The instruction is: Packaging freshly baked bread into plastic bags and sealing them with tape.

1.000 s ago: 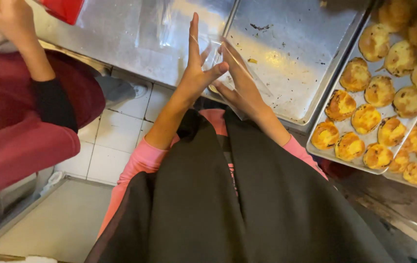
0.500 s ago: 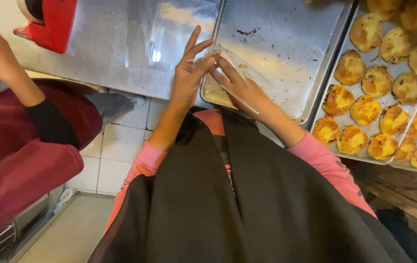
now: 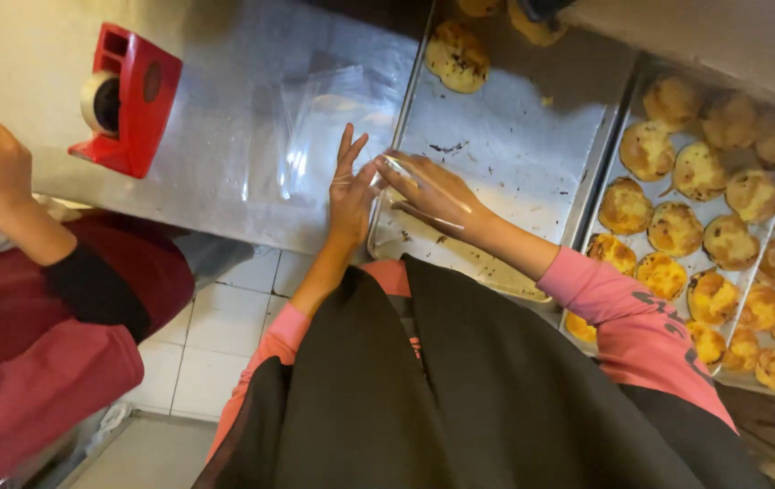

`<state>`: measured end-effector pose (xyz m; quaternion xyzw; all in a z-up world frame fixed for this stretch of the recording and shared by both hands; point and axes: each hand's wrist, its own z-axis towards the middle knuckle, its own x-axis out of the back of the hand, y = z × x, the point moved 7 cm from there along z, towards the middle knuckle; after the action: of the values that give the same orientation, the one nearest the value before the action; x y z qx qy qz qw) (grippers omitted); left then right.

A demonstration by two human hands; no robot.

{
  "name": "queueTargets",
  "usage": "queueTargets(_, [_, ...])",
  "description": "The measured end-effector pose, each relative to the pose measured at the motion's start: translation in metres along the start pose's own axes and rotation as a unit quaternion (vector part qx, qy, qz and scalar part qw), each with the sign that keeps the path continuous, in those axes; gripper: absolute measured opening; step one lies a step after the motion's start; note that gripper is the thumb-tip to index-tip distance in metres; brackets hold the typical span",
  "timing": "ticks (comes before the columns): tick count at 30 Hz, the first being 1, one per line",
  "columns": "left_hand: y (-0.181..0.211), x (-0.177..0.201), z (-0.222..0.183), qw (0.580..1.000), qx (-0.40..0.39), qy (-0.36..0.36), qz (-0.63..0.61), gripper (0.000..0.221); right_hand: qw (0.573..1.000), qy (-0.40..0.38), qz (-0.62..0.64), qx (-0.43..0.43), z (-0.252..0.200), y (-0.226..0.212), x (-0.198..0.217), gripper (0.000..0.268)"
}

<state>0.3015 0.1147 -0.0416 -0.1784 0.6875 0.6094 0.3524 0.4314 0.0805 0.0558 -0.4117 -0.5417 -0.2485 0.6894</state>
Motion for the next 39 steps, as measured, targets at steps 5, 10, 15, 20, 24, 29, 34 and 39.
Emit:
queueTargets(5, [-0.033,0.051,0.015,0.994,-0.057,0.041,0.081,0.033,0.986,-0.034,0.09,0.135,-0.01,0.05,-0.028,0.061])
queueTargets(10, [0.006,0.09,0.034,0.992,-0.044,0.118,-0.01,0.042,0.993,-0.085,0.084,0.001,-0.036,0.144,-0.044,0.046])
queueTargets(15, [0.04,0.103,0.038,0.98,-0.005,0.157,-0.126,0.059,0.957,0.125,0.017,-0.26,-0.063,0.34,-0.043,0.058])
queueTargets(20, [0.035,0.091,0.033,0.976,0.046,0.084,-0.195,0.059,0.925,0.221,0.134,-0.278,-0.025,0.425,-0.08,0.055])
queueTargets(24, [0.036,0.074,0.029,0.969,0.054,0.088,-0.224,0.059,0.88,0.286,0.229,-0.303,-0.018,0.427,-0.08,0.053])
queueTargets(29, [0.027,0.069,0.019,0.967,0.087,0.109,-0.215,0.064,0.804,0.353,0.33,-0.345,-0.047,0.405,-0.063,0.051])
queueTargets(34, [0.012,0.071,0.019,0.963,0.095,0.102,-0.231,0.066,0.714,0.413,0.424,-0.374,-0.095,0.406,-0.068,0.05])
queueTargets(39, [0.013,0.075,0.009,0.966,0.098,0.09,-0.22,0.069,0.823,0.352,0.339,-0.29,-0.085,0.219,0.01,0.032])
